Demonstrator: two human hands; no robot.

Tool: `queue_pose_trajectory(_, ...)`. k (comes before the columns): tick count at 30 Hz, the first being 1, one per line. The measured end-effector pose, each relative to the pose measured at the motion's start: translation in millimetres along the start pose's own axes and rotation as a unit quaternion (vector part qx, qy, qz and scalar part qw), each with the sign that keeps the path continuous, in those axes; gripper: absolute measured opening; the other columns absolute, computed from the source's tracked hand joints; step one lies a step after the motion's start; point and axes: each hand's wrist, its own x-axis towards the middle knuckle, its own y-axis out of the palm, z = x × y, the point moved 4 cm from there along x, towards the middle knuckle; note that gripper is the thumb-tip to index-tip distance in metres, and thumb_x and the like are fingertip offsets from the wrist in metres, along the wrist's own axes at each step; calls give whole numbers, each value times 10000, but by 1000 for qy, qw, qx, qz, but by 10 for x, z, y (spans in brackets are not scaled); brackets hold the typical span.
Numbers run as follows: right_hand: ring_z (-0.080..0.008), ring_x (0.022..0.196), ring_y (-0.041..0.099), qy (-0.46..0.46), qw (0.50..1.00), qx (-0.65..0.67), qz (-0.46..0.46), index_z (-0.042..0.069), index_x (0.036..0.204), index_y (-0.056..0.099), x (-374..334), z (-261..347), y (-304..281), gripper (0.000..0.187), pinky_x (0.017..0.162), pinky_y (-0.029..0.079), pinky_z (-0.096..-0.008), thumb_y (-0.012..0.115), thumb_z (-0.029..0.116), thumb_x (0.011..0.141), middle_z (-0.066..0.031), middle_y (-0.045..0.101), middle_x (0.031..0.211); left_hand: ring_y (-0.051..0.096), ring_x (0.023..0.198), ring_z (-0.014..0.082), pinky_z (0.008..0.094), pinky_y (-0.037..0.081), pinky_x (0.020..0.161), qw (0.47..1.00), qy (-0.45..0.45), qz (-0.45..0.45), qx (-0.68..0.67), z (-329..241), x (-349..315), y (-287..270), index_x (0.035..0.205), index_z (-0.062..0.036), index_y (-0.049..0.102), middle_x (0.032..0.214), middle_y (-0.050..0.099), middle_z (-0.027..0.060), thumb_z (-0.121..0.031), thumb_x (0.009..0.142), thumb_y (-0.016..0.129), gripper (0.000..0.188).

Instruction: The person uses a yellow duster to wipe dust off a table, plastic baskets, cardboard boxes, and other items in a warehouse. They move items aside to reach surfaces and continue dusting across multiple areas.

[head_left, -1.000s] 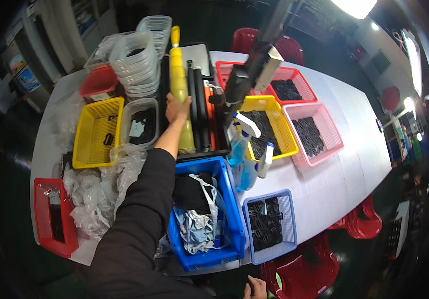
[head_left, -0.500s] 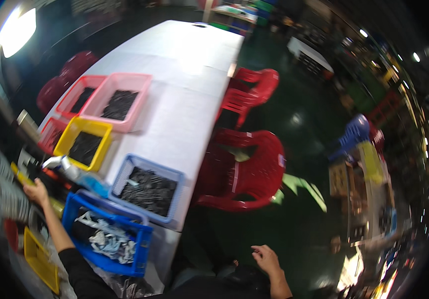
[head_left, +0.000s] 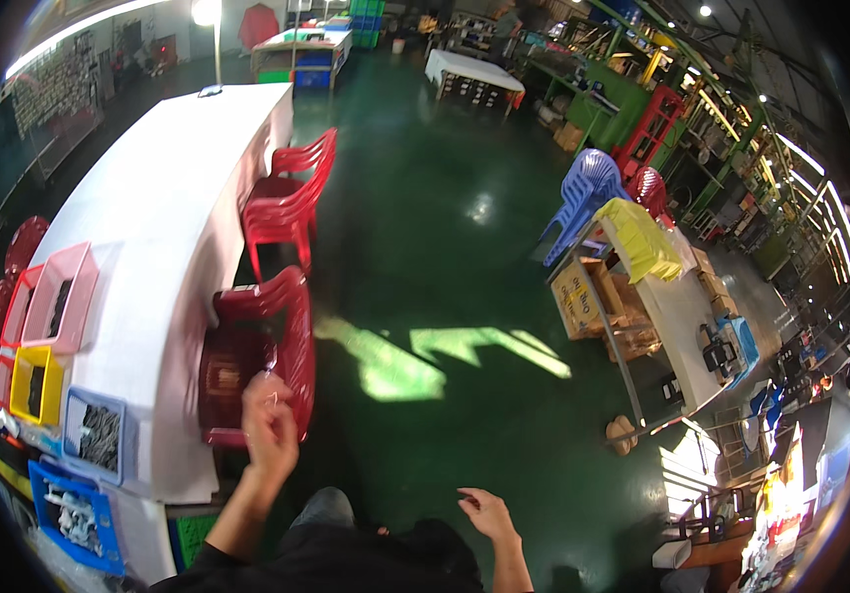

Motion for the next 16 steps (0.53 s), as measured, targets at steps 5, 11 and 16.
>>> queue_pose_trajectory(5, -242, 919, 668, -107, 994, -15, 16, 174, 1179, 654, 1859, 183, -668, 323, 794, 525, -351, 643, 269, 870, -82, 696, 1004, 662, 944, 296, 344, 534, 781, 977, 30, 209, 14, 288, 313, 1716, 1118, 4, 536, 1094, 636, 170, 111, 760, 553, 374)
queue_pose_trajectory(11, -244, 914, 677, 28, 999, 12, -33, 187, 1189, 655, 4235, -1039, -1519, 330, 812, 530, -340, 637, 300, 879, -87, 708, 973, 652, 848, 225, 300, 524, 699, 994, -10, 112, 14, 1717, 1849, 3226, 1378, -8, 375, 1108, 597, 187, 151, 786, 475, 621)
queue_pose_trajectory(16, -153, 830, 669, 409, 883, 200, -112, 73, 1190, 647, 4738, -2477, -1761, 328, 704, 537, -277, 644, 151, 872, -53, 707, 931, 643, 866, 209, 306, 529, 724, 982, 2, 161, -97, 1961, 3389, 5260, 1342, -8, 401, 1162, 569, 159, 107, 853, 463, 506)
